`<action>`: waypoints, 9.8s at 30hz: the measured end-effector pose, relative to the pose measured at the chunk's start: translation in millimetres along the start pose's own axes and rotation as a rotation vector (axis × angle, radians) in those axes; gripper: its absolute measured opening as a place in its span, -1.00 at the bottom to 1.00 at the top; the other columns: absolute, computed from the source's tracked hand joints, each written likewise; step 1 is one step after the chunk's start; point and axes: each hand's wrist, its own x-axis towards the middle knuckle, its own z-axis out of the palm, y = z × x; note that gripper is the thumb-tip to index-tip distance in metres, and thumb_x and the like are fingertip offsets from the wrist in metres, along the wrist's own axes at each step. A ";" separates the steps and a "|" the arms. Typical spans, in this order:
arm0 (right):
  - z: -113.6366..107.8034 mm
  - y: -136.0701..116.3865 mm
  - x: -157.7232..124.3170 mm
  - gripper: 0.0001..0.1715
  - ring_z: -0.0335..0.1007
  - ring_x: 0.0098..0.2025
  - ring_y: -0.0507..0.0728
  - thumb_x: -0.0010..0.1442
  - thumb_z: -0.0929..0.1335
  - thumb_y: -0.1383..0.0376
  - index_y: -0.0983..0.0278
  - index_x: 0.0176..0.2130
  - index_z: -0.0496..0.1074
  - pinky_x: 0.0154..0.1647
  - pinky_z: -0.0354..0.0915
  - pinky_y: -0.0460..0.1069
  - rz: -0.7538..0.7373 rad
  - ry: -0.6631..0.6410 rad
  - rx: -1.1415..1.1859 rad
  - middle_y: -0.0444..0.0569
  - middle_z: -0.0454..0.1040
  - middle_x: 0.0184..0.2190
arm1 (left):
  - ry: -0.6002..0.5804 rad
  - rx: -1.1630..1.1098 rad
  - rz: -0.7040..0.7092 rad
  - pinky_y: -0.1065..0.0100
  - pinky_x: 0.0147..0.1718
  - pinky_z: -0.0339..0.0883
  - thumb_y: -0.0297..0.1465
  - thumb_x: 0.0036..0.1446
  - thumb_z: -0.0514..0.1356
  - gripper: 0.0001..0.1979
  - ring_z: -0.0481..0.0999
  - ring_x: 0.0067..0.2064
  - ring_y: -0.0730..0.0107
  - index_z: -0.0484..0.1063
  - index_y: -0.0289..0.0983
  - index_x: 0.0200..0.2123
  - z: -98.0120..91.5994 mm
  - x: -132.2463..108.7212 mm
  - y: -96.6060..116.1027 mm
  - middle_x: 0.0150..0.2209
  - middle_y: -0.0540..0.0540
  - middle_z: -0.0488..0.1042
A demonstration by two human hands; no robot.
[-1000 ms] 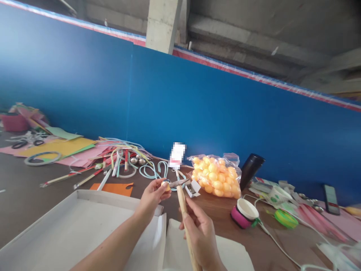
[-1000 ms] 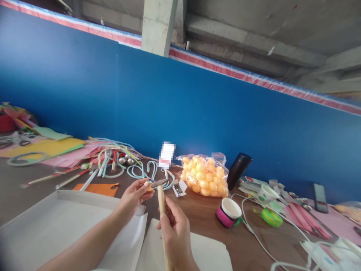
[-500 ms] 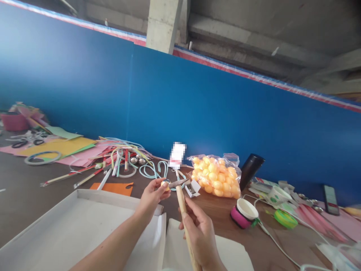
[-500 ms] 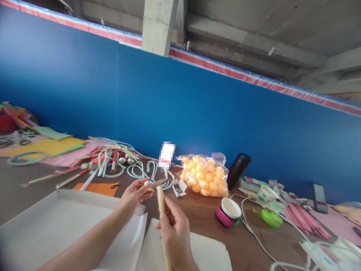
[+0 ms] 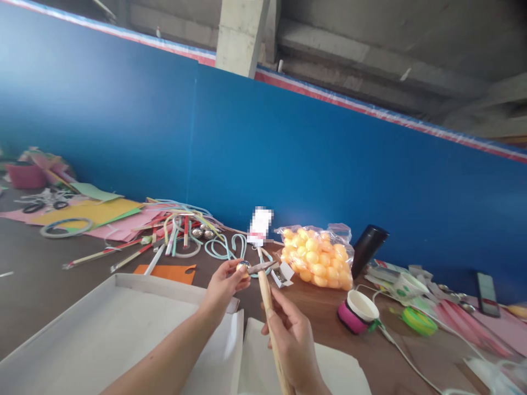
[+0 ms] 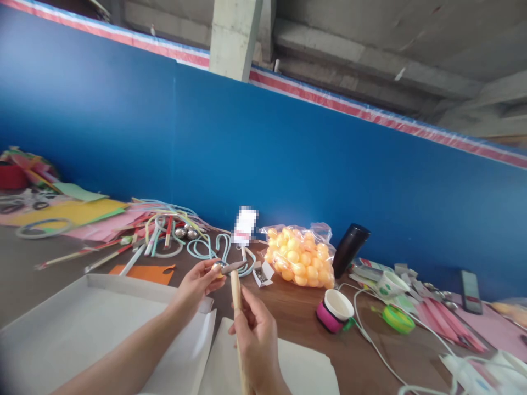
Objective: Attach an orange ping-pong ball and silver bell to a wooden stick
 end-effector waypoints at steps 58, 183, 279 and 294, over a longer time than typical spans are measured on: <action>0.2 -0.4 1.1 -0.39 0.30 -0.57 0.05 0.01 0.36 0.14 0.33 0.04 0.34 -0.73 0.21 -0.15 0.029 0.044 0.046 0.00 0.44 -0.44 | -0.071 -0.280 -0.123 0.49 -0.36 0.43 -0.36 0.03 0.20 -0.86 0.53 -0.34 0.42 0.37 -0.34 -0.36 -0.1 -1.6 4.1 -0.45 -0.08 0.47; 0.8 0.1 0.4 -0.41 0.31 -0.58 0.04 0.01 0.37 0.12 0.30 0.01 0.37 -0.73 0.22 -0.14 0.016 0.053 0.056 0.08 0.49 -0.32 | -0.082 -0.456 -0.237 0.51 -0.47 0.44 -0.45 0.11 0.12 -0.90 0.49 -0.48 0.50 0.38 -0.40 -0.37 3.2 -5.2 10.5 -0.51 -0.10 0.45; 1.4 0.6 0.2 -0.40 0.32 -0.58 0.05 0.01 0.36 0.12 0.32 0.02 0.36 -0.72 0.23 -0.14 0.001 0.058 0.034 0.08 0.48 -0.32 | -0.061 -0.358 -0.161 0.48 -0.36 0.44 -0.41 0.06 0.18 -0.87 0.53 -0.36 0.40 0.38 -0.39 -0.37 3.7 -4.5 1.8 -0.47 -0.14 0.49; 1.5 0.0 -0.2 -0.42 0.32 -0.57 0.05 0.03 0.35 0.12 0.30 0.02 0.35 -0.72 0.21 -0.14 0.010 0.046 0.035 0.06 0.48 -0.32 | -0.071 -0.310 -0.129 0.50 -0.36 0.43 -0.40 0.02 0.22 -0.88 0.54 -0.35 0.40 0.36 -0.34 -0.38 3.1 -4.2 0.6 -0.50 -0.07 0.46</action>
